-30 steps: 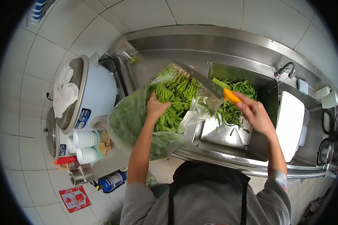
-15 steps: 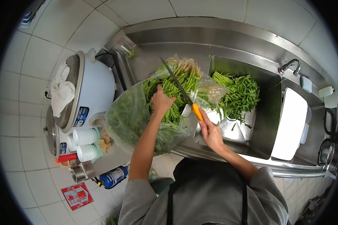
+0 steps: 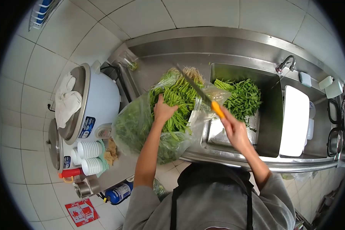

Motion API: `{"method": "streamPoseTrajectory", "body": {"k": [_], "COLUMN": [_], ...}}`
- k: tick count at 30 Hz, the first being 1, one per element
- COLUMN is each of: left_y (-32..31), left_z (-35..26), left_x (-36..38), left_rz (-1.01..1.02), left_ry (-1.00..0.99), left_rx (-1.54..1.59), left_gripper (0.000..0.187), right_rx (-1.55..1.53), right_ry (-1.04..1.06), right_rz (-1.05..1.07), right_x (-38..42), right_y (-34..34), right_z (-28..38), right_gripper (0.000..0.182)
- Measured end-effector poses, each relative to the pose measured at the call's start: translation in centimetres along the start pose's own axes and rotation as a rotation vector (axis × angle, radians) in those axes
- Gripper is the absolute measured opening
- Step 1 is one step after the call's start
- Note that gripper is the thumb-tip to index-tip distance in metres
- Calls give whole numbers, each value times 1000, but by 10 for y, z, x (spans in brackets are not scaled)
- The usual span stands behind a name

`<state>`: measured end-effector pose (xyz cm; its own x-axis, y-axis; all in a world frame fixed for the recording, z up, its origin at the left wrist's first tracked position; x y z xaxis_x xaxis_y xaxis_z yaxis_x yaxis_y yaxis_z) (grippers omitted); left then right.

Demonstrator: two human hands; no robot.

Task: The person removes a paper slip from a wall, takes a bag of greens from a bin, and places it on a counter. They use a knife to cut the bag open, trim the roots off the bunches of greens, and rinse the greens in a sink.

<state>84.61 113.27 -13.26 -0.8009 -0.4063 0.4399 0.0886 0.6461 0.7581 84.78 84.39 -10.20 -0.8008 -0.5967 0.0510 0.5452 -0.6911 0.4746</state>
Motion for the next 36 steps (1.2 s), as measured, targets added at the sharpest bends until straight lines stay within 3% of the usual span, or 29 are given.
{"method": "streamPoseTrajectory", "body": {"k": [3, 5, 11, 13, 14, 17, 18, 19, 20, 25, 29, 36], "left_y": [-11, -16, -32, -22, -16, -10, -9, -4, -4, -5, -5, 3], "left_z": [13, 1, 1, 1, 0, 1, 0, -6, -4, 0, -5, -6], "left_x": [-8, 7, 5, 4, 4, 4, 3, 10, 10, 5, 17, 18], "left_rz": [42, 35, -42, 5, 31, 78, 67, 86, 100, 126, 151, 198], "left_ry": [-165, -179, -212, -120, -69, -58, -70, -65, -45, -9, -187, -171], "left_rx": [42, -61, -80, 3, 47, 36, 38, 86, 94, 74, 96, 408], "left_gripper": [87, 86, 86, 80, 77, 84, 86, 91, 92, 93, 82, 70], "right_rx": [359, 650, 791, 846, 867, 608, 444, 553, 604, 708, 506, 331], "right_ry": [215, 189, 216, 427, 529, 686, 794, 849, 724, 501, 472, 250], "right_rz": [-190, -185, 76, -144, -250, -194, -119, 34, 163, 59, -4, -72], "right_x": [-72, -132, -252, -273, -277, -208, -181, -156, -136, -133, -133, -140], "right_y": [14, 9, -14, -23, -30, -28, -49, -70, -82, -104, -97, -115], "right_z": [-13, -36, -84, -91, -97, -14, -13, -15, -15, -32, -22, -9], "right_gripper": [37, 35, 34, 30, 29, 17, 8, 7, 8, 15, 13, 18]}}
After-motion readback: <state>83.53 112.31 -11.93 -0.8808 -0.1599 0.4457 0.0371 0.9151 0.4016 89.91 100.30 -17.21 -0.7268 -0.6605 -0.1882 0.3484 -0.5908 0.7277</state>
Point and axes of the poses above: each hand's wrist, its own x-axis away from the middle knuckle, its own y-axis out of the back of the hand, z = x × y, the point moved 2 cm from there along -x, towards the middle knuckle, and after that the axes turned 15 degrees about z, right-handed, at the moved point
